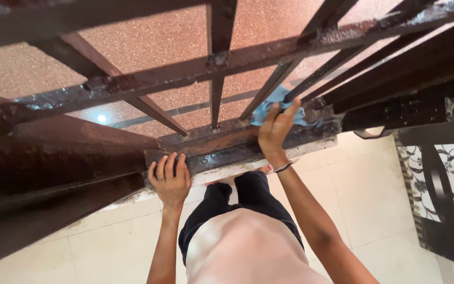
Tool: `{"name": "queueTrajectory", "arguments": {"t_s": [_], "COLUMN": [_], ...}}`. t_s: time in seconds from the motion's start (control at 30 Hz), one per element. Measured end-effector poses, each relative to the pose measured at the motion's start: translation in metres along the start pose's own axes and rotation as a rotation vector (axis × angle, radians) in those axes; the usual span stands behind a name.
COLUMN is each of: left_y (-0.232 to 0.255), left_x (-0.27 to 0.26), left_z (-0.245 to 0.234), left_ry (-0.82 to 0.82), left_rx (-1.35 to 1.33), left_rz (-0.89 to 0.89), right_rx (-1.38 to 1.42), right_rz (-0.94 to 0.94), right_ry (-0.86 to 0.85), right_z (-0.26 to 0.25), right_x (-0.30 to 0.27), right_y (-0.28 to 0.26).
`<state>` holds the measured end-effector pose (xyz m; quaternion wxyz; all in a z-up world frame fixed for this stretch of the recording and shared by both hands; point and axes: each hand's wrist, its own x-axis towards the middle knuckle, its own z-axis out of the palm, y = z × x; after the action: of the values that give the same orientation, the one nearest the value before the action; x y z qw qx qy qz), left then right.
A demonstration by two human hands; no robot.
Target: The person cleans a metal gate by wiping its bottom frame and vertical bars with a cloth.
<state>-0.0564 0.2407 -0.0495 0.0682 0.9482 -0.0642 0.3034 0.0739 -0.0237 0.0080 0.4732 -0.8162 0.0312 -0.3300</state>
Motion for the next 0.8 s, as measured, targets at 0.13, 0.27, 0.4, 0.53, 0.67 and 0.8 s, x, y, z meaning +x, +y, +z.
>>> {"name": "queueTrajectory", "arguments": {"t_s": [0.13,0.27,0.4,0.53,0.67,0.8], "left_y": [-0.001,0.0,-0.001,0.0,-0.003,0.001], "left_x": [-0.003,-0.002,-0.002,0.001,-0.002,-0.003], "left_z": [0.0,0.0,0.0,0.0,-0.001,0.0], "left_ry": [-0.019,0.0,-0.002,0.01,-0.031,-0.006], "left_rx": [0.017,0.026,0.026,0.013,0.029,0.015], "left_rz": [0.008,0.008,0.006,0.002,0.009,0.006], "right_rx": [0.14,0.441,0.472,0.427,0.568,0.901], "right_rz": [-0.1,-0.165,-0.298,-0.38,-0.336,-0.175], "right_ry": [0.136,0.227,0.292,0.282,0.247,-0.141], "right_z": [-0.013,-0.029,-0.05,-0.056,-0.056,-0.057], "right_x": [0.04,0.095,0.13,0.154,0.138,0.117], "right_y": [-0.026,-0.05,-0.062,-0.059,-0.055,-0.055]}}
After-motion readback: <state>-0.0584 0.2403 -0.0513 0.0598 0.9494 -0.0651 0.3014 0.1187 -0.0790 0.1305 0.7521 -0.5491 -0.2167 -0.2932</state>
